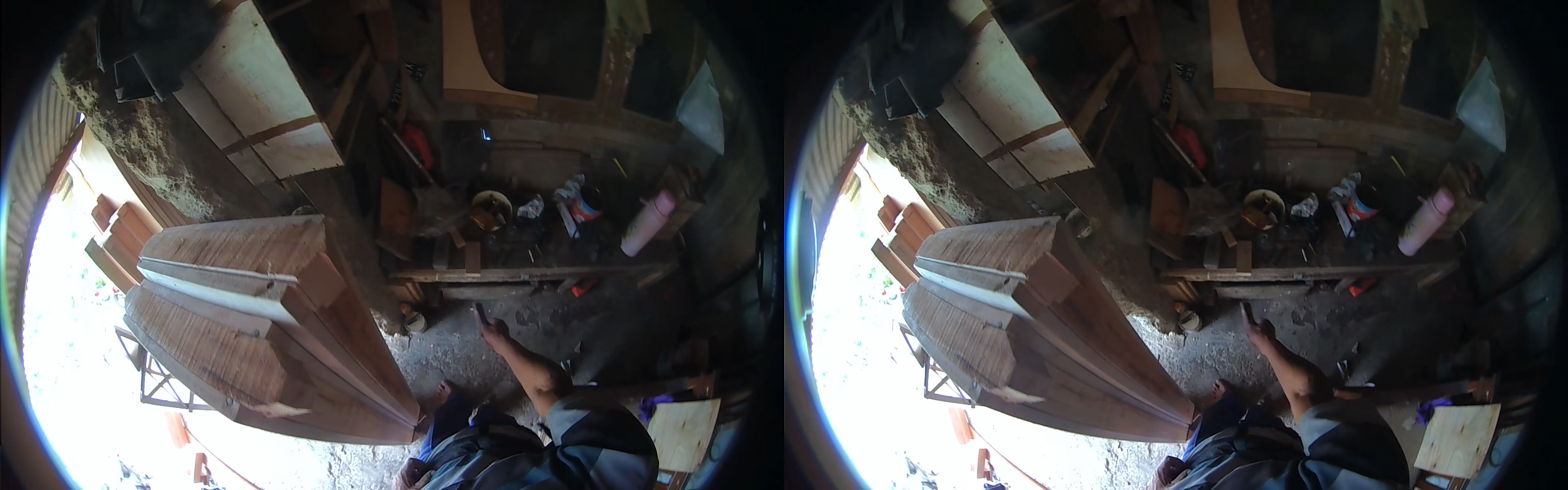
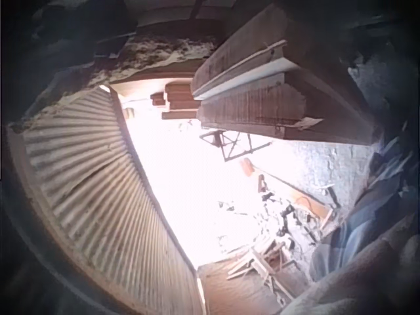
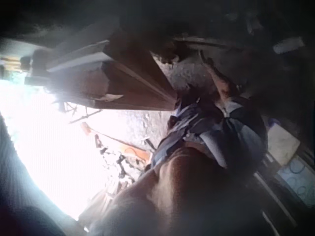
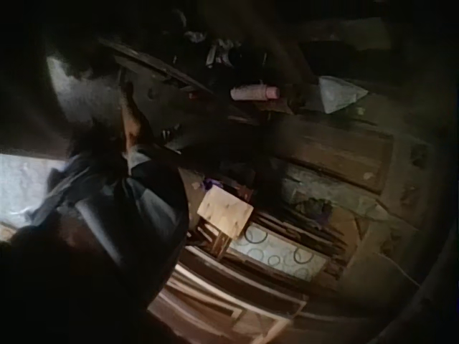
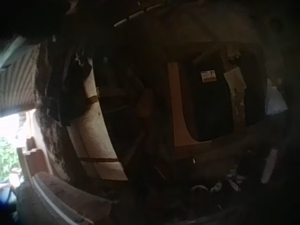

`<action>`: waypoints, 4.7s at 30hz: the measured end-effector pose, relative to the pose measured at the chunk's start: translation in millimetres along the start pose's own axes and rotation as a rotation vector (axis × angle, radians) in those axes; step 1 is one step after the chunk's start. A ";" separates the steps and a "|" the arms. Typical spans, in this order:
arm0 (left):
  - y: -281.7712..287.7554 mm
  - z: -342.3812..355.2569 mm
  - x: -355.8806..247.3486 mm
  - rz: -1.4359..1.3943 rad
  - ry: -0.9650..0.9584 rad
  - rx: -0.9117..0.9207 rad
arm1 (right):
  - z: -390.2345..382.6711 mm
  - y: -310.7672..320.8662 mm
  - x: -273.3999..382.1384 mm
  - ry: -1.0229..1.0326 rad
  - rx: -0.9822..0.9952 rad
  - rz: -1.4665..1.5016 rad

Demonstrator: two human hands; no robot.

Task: The person uses a chisel and mallet to carve and smooth the edges of a rectangular wooden box. They then sand the box with sandpaper and inspect a wooden window frame with a screen.

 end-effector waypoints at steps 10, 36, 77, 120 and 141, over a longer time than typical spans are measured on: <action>-9.8 12.5 -15.7 -0.164 0.009 -0.292 | 36.8 24.8 312.4 0.326 0.215 0.596; -176.0 -57.6 -45.6 -0.479 0.261 -0.854 | -215.5 199.3 86.9 0.758 1.393 -0.636; 149.7 -429.9 263.6 -0.466 0.223 -1.152 | -617.6 -290.8 99.8 0.690 1.887 -1.224; 875.7 -291.0 293.3 -0.160 0.036 -0.239 | -679.5 -642.2 424.7 0.435 1.175 -0.497; 974.3 106.6 130.8 0.049 -0.085 0.144 | -258.8 -641.1 845.0 0.922 0.268 0.033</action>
Point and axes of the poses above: each hand's wrist, its own z-axis towards the middle knuckle, its own y-axis out of the back of the hand, x = y × z, the point moved 8 cm from there along z, towards the middle knuckle, and after that the axes turned 5 degrees about -x, right-handed, at the moved point
